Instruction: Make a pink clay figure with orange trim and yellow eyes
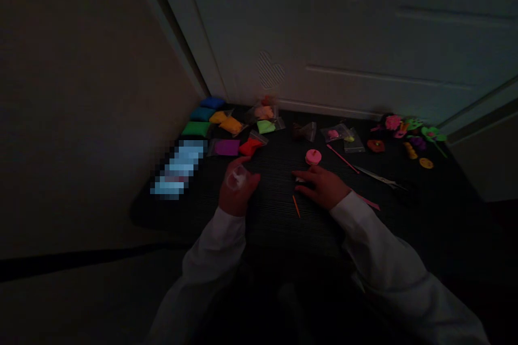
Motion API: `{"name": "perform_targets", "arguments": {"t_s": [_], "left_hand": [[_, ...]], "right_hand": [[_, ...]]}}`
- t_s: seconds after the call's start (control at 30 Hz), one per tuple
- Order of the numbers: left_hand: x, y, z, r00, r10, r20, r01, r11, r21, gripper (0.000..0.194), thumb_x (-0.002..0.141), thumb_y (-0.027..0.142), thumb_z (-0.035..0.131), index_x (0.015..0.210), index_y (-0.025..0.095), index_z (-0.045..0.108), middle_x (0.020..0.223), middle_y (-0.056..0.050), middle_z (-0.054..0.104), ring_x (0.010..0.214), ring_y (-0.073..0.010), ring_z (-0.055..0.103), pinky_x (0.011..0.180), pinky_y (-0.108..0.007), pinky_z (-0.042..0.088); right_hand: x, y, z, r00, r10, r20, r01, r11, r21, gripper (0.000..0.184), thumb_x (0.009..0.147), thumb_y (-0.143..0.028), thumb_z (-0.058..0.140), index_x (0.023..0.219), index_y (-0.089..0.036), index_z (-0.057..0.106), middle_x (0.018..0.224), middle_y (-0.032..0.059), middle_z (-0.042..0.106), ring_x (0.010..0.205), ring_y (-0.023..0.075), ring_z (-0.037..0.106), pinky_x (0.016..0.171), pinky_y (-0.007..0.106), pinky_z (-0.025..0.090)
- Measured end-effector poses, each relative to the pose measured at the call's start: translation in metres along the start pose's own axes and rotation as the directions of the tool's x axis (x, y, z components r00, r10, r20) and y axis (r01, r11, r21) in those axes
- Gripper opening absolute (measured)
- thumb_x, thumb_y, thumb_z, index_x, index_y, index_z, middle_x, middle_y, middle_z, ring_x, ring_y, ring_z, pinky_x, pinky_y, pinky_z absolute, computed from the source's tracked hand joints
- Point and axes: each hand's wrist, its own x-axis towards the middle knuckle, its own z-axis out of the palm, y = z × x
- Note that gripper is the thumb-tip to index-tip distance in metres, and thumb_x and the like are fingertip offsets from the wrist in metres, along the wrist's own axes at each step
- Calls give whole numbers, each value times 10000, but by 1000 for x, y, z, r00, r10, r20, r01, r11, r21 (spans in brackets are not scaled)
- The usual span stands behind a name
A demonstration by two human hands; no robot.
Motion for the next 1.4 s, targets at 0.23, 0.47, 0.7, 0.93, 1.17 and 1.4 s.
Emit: {"name": "perform_targets", "arguments": {"t_s": [0.23, 0.47, 0.7, 0.93, 1.17, 1.4], "left_hand": [[-12, 1, 13, 971, 205, 123, -238, 773, 588, 364, 676, 297, 560, 994, 164, 445, 827, -22, 534, 673, -123, 535, 613, -236, 438], [-20, 6, 27, 942, 205, 265, -330, 436, 837, 390, 713, 366, 482, 1038, 153, 456, 850, -63, 547, 775, -193, 545, 643, -272, 435], [-21, 7, 27, 936, 155, 315, -351, 374, 859, 414, 723, 374, 449, 1063, 138, 451, 851, -78, 537, 765, -199, 536, 617, -274, 425], [-22, 5, 27, 945, 95, 314, -323, 443, 837, 286, 749, 308, 413, 974, 145, 484, 837, -68, 553, 741, -172, 558, 608, -252, 427], [-24, 7, 26, 943, 19, 332, -308, 423, 852, 202, 742, 260, 402, 882, 155, 503, 795, -54, 589, 654, -149, 583, 531, -229, 404], [-22, 2, 26, 952, 118, 283, -306, 369, 877, 183, 748, 330, 422, 761, 165, 499, 638, -29, 577, 540, -138, 565, 455, -221, 354]], "right_hand": [[-5, -12, -19, 992, -67, -108, 71, 997, 41, 257, 802, -309, 432, 972, -175, 572, 938, 64, 561, 885, 148, 522, 794, 290, 412], [-8, -42, -8, 943, -274, -190, 293, 952, 83, 266, 759, -407, 505, 906, -194, 567, 819, 38, 559, 756, 141, 501, 680, 288, 381], [-7, -47, 4, 940, -266, -215, 273, 962, 3, 327, 757, -430, 495, 952, -172, 545, 833, 46, 563, 753, 148, 478, 664, 285, 332], [-7, -49, 10, 939, -329, -97, 311, 936, -163, 359, 848, -384, 335, 1145, -238, 473, 764, 20, 552, 703, 134, 463, 613, 285, 260], [-7, -58, 9, 956, -294, -17, 284, 937, -204, 341, 852, -393, 301, 1074, -244, 513, 812, 15, 586, 736, 140, 480, 645, 308, 231], [-9, -56, 10, 944, -320, -76, 298, 931, -212, 397, 841, -453, 303, 1122, -239, 484, 823, 31, 586, 738, 145, 480, 637, 308, 232]]}}
